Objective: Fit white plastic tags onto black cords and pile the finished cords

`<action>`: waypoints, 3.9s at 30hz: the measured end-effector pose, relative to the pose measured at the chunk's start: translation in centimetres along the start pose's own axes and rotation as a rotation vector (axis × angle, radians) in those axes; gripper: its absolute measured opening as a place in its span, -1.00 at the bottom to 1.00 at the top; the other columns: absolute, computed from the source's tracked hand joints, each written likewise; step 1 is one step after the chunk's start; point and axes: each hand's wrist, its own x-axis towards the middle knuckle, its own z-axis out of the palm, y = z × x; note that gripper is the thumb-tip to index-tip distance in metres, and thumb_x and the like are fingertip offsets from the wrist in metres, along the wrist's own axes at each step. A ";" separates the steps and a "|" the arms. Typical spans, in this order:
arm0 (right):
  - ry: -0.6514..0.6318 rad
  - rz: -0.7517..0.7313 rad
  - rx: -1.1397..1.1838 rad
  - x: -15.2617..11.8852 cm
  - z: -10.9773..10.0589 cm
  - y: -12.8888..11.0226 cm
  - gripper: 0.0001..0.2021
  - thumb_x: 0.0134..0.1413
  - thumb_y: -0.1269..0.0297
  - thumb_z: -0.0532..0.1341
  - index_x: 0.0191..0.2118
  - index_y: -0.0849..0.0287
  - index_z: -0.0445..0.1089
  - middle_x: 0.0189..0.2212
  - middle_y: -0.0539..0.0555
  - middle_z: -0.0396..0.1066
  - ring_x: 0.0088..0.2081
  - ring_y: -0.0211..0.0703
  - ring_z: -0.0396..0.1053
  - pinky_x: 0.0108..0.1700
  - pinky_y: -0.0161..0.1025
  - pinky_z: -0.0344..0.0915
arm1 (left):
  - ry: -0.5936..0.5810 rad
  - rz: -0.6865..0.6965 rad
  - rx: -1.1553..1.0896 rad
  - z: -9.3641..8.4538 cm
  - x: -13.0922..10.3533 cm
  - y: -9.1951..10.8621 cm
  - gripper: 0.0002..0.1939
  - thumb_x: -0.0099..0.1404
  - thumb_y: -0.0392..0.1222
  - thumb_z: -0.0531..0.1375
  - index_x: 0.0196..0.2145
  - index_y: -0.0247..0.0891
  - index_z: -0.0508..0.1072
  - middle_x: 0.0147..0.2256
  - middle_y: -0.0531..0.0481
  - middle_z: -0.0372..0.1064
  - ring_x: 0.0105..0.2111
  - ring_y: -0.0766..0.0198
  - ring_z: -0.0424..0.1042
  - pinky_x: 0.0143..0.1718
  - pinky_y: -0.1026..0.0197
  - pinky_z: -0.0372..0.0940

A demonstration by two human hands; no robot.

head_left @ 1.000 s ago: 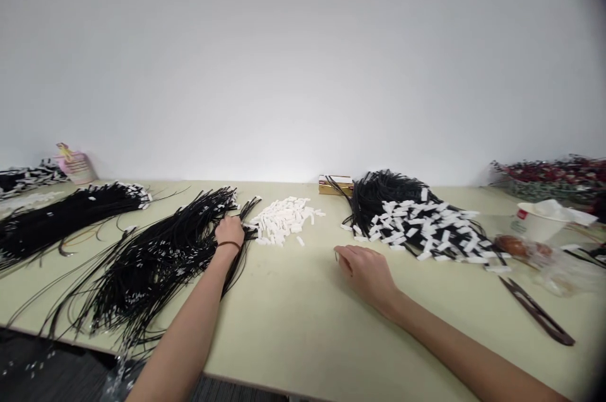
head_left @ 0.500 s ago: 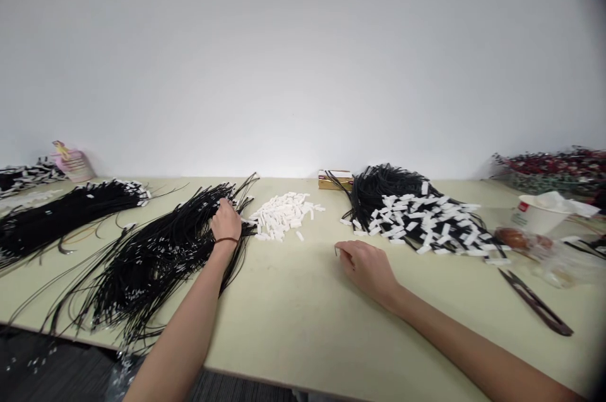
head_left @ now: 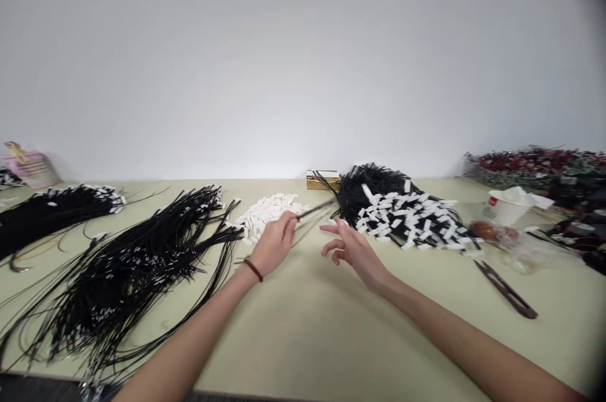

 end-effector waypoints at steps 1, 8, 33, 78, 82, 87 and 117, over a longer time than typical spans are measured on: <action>0.038 0.022 0.050 0.1 -0.1 -0.2 -0.54 -0.02 -0.13 0.05 -0.20 0.19 0.28 -0.10 0.18 0.30 -0.47 -0.27 0.36 -0.58 -0.36 0.16 | -0.154 -0.018 -0.112 0.5 -0.3 0.4 -0.70 0.29 -0.05 -0.12 -0.37 -0.26 0.30 -0.61 0.09 0.22 -0.62 0.37 0.21 -0.50 0.30 0.11; 0.208 0.145 0.113 1.0 -2.0 -0.4 -0.63 -0.22 0.04 0.29 -0.36 0.25 0.35 -0.53 0.01 0.39 -0.64 -0.43 0.15 -0.59 -0.40 0.05 | -0.947 -0.352 -0.922 2.7 -1.7 0.9 -0.61 0.18 0.07 0.06 -0.16 -0.28 0.27 -0.41 -0.06 0.39 -0.52 0.31 0.39 -0.47 0.23 0.25; -0.308 0.022 -0.498 -0.1 0.1 1.2 -0.69 0.05 0.07 0.07 -0.35 0.25 0.35 -0.54 0.01 0.36 -0.56 -0.35 0.26 -0.50 -0.38 0.18 | -0.372 -0.617 -1.036 0.7 0.7 -3.5 -0.79 0.04 -0.15 0.25 -0.43 -0.38 0.44 -0.47 -0.04 0.41 -0.46 0.36 0.39 -0.29 0.27 0.28; -0.210 -0.352 -0.684 1.6 0.9 2.4 -0.71 0.06 0.29 0.07 -0.11 0.11 0.39 -0.32 0.05 0.43 -0.34 -0.26 0.32 -0.33 -0.33 0.23 | -0.494 -0.527 -0.904 1.6 0.0 -2.6 -0.69 0.08 0.00 0.19 -0.41 -0.35 0.39 -0.52 -0.01 0.35 -0.55 0.35 0.36 -0.51 0.30 0.27; -0.202 -0.237 -0.520 1.7 0.8 2.4 -0.78 -0.01 0.25 0.14 -0.21 0.16 0.38 -0.37 0.03 0.45 -0.35 -0.25 0.37 -0.29 -0.32 0.26 | -0.498 -0.560 -0.903 1.6 0.0 -2.5 -0.69 0.08 0.00 0.19 -0.44 -0.36 0.40 -0.52 -0.02 0.36 -0.56 0.36 0.34 -0.51 0.30 0.26; -0.090 -0.033 -0.311 1.7 0.9 2.0 -0.72 -0.20 0.11 0.27 -0.40 0.18 0.26 -0.56 -0.02 0.42 -0.49 -0.26 0.38 -0.42 -0.33 0.27 | -0.494 -0.552 -0.926 1.7 0.0 -2.5 -0.70 0.05 -0.04 0.23 -0.37 -0.36 0.42 -0.46 -0.04 0.36 -0.51 0.36 0.32 -0.49 0.30 0.25; -0.038 -1.077 -1.220 1.1 0.4 1.3 -0.82 0.13 0.42 0.02 -0.20 0.13 0.32 -0.29 0.08 0.35 -0.35 -0.26 0.28 -0.40 -0.34 0.20 | -0.348 -0.507 -1.036 2.5 -0.3 -1.9 -0.77 0.02 -0.13 0.26 -0.49 -0.32 0.31 -0.52 0.08 0.19 -0.52 0.44 0.23 -0.54 0.37 0.19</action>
